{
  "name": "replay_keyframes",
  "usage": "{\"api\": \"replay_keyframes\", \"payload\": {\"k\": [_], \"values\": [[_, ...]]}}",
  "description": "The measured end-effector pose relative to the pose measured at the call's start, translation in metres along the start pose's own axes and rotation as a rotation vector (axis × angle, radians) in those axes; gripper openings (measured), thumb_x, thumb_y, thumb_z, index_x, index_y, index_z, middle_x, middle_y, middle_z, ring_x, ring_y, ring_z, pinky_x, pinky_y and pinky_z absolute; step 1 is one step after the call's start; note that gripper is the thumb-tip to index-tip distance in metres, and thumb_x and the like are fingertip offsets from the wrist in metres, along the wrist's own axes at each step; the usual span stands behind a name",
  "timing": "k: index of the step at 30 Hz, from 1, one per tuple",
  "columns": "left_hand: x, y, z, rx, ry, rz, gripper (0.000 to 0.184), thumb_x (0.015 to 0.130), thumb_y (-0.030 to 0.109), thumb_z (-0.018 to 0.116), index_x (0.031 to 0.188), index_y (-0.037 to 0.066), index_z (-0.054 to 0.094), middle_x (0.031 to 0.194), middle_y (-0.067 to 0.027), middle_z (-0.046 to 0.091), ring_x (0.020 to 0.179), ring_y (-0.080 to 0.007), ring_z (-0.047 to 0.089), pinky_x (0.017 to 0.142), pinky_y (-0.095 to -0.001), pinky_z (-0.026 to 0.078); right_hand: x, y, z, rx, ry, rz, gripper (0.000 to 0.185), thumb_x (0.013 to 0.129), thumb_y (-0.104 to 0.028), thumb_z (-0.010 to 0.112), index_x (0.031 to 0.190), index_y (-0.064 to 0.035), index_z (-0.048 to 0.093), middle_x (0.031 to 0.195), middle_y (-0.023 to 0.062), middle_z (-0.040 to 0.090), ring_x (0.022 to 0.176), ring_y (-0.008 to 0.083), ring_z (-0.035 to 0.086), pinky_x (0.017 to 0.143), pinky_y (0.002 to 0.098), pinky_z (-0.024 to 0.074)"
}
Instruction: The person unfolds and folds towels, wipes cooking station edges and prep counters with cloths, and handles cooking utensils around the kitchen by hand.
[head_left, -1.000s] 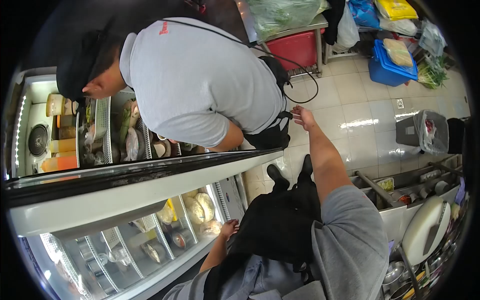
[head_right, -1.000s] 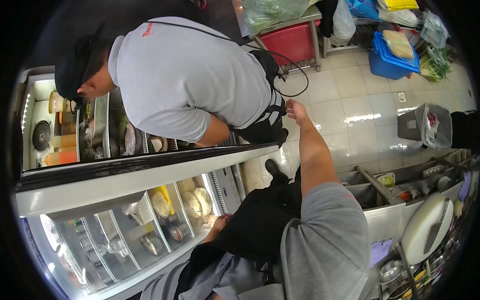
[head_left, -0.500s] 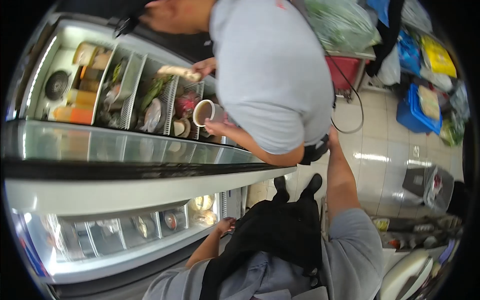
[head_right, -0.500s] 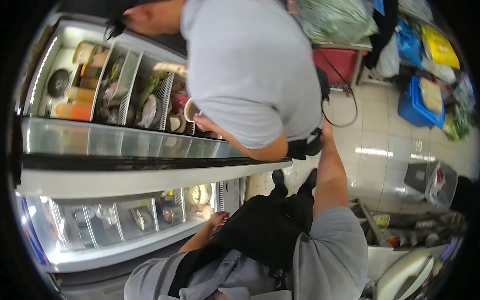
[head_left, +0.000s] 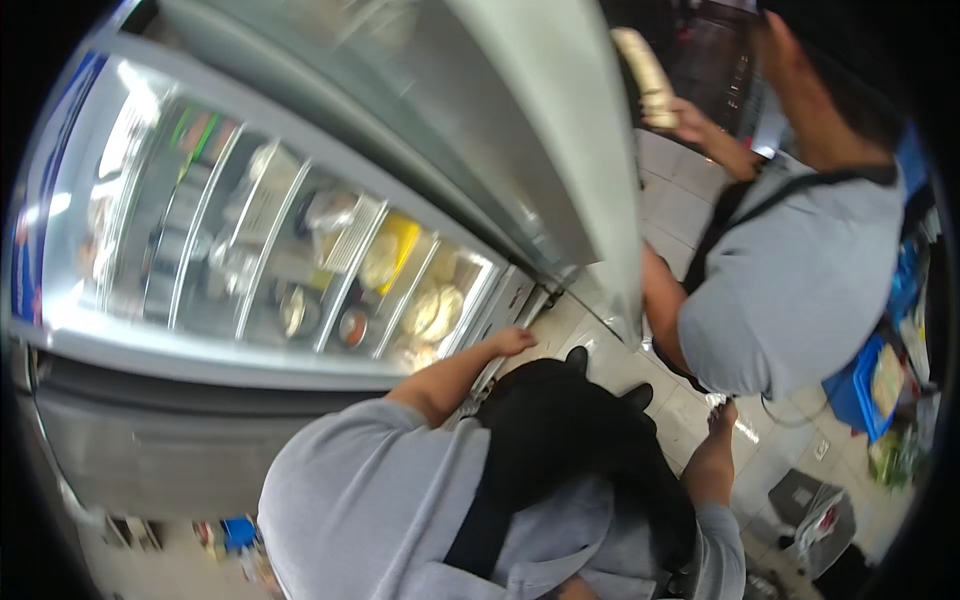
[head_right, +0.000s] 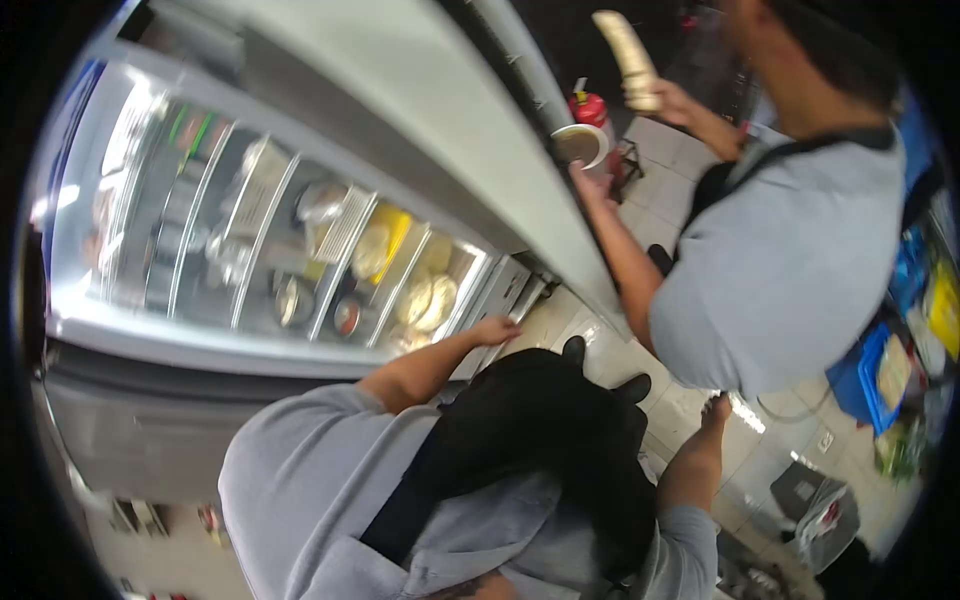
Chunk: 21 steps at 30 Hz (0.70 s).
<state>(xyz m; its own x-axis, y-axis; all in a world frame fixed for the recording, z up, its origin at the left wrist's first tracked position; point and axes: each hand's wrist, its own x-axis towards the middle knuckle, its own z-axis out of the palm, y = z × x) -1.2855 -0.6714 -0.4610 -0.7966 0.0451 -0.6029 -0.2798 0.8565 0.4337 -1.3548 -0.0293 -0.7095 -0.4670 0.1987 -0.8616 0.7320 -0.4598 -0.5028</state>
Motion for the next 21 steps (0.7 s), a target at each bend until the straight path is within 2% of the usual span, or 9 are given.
{"api": "replay_keyframes", "payload": {"k": [1, 2, 4, 5, 7, 9, 11, 16, 21], "values": [[0.003, 0.017, -0.007, -0.013, 0.056, -0.047, 0.051, 0.094, 0.052, 0.054, 0.111, 0.008, 0.072, 0.114, -0.0163, 0.07, 0.107, -0.0341, 0.066, 0.093, -0.0438, 0.051, 0.03, 0.023, -0.027, -0.013, -0.125, 0.078, 0.035, 0.092, -0.048, 0.058, 0.076, -0.0173, 0.05, 0.06, -0.0007, 0.044, 0.048, 0.0159, 0.045, 0.042, 0.0303, 0.03], [0.004, 0.034, -0.015, -0.169, 0.077, -0.016, 0.048, 0.093, 0.047, 0.06, 0.124, 0.01, 0.067, 0.118, -0.0157, 0.069, 0.104, -0.0305, 0.067, 0.092, -0.041, 0.052, -0.004, 0.032, -0.018, -0.033, 0.0, 0.03, 0.034, 0.095, -0.043, 0.055, 0.075, -0.0171, 0.05, 0.053, -0.0022, 0.039, 0.039, 0.015, 0.038, 0.035, 0.0294, 0.0267], [0.019, 0.058, -0.022, -0.549, -0.006, 0.026, 0.059, 0.097, 0.037, 0.062, 0.148, 0.013, 0.045, 0.127, -0.0142, 0.064, 0.1, -0.024, 0.066, 0.087, -0.0367, 0.054, -0.048, 0.043, -0.022, -0.052, -0.13, 0.017, 0.031, 0.098, -0.037, 0.055, 0.074, -0.0164, 0.05, 0.056, -0.0006, 0.044, 0.046, 0.0161, 0.047, 0.04, 0.032, 0.0339], [0.011, 0.09, -0.037, -0.67, -0.038, 0.052, 0.066, 0.097, 0.035, 0.063, 0.152, 0.011, 0.035, 0.132, -0.0159, 0.061, 0.102, -0.0239, 0.066, 0.087, -0.0361, 0.054, -0.061, 0.05, -0.008, -0.125, 0.051, 0.076, 0.028, 0.099, -0.035, 0.053, 0.079, -0.0158, 0.051, 0.056, 0.0, 0.046, 0.047, 0.0173, 0.048, 0.043, 0.0329, 0.0381], [0.011, 0.129, -0.043, -0.835, -0.072, 0.098, 0.081, 0.097, 0.034, 0.064, 0.155, 0.001, 0.019, 0.132, -0.0183, 0.06, 0.101, -0.0232, 0.066, 0.084, -0.0348, 0.054, 0.013, 0.112, -0.052, -0.206, -0.103, 0.246, 0.021, 0.098, -0.034, 0.056, 0.096, -0.0133, 0.059, 0.069, 0.0035, 0.056, 0.062, 0.0205, 0.058, 0.05, 0.0352, 0.0462], [0.028, 0.146, -0.033, -0.906, -0.04, 0.113, 0.09, 0.096, 0.037, 0.065, 0.154, -0.006, 0.013, 0.128, -0.0188, 0.063, 0.098, -0.0227, 0.067, 0.081, -0.034, 0.055, -0.016, 0.077, 0.013, -0.459, -0.119, 0.196, 0.024, 0.097, -0.035, 0.056, 0.098, -0.0116, 0.059, 0.072, 0.006, 0.057, 0.064, 0.023, 0.058, 0.053, 0.0363, 0.0467], [0.037, 0.161, -0.029, -0.689, -0.035, 0.031, 0.111, 0.092, 0.044, 0.068, 0.146, -0.022, -0.003, 0.111, -0.02, 0.07, 0.086, -0.0252, 0.07, 0.073, -0.0327, 0.056, -0.027, 0.038, 0.102, -0.629, -0.226, 0.004, 0.027, 0.097, -0.036, 0.057, 0.1, -0.0099, 0.059, 0.075, 0.0085, 0.058, 0.067, 0.0255, 0.059, 0.056, 0.0374, 0.0472], [0.04, 0.173, -0.024, -0.602, -0.086, -0.039, 0.127, 0.089, 0.05, 0.069, 0.137, -0.026, -0.02, 0.091, -0.0218, 0.072, 0.074, -0.0281, 0.07, 0.066, -0.0327, 0.056, -0.086, -0.078, 0.355, -0.805, -0.527, -0.874, 0.035, 0.096, -0.039, 0.059, 0.104, -0.0056, 0.059, 0.082, 0.0149, 0.061, 0.073, 0.0318, 0.06, 0.063, 0.0402, 0.0483], [0.04, 0.177, -0.034, -0.567, -0.132, -0.065, 0.127, 0.089, 0.048, 0.069, 0.136, -0.027, -0.023, 0.089, -0.0256, 0.071, 0.076, -0.0285, 0.071, 0.064, -0.0329, 0.056, -0.178, -0.153, 0.515, -0.861, -0.505, -1.545, 0.044, 0.094, -0.042, 0.061, 0.109, -0.0014, 0.059, 0.088, 0.0212, 0.063, 0.079, 0.038, 0.062, 0.07, 0.0429, 0.0495]]}}
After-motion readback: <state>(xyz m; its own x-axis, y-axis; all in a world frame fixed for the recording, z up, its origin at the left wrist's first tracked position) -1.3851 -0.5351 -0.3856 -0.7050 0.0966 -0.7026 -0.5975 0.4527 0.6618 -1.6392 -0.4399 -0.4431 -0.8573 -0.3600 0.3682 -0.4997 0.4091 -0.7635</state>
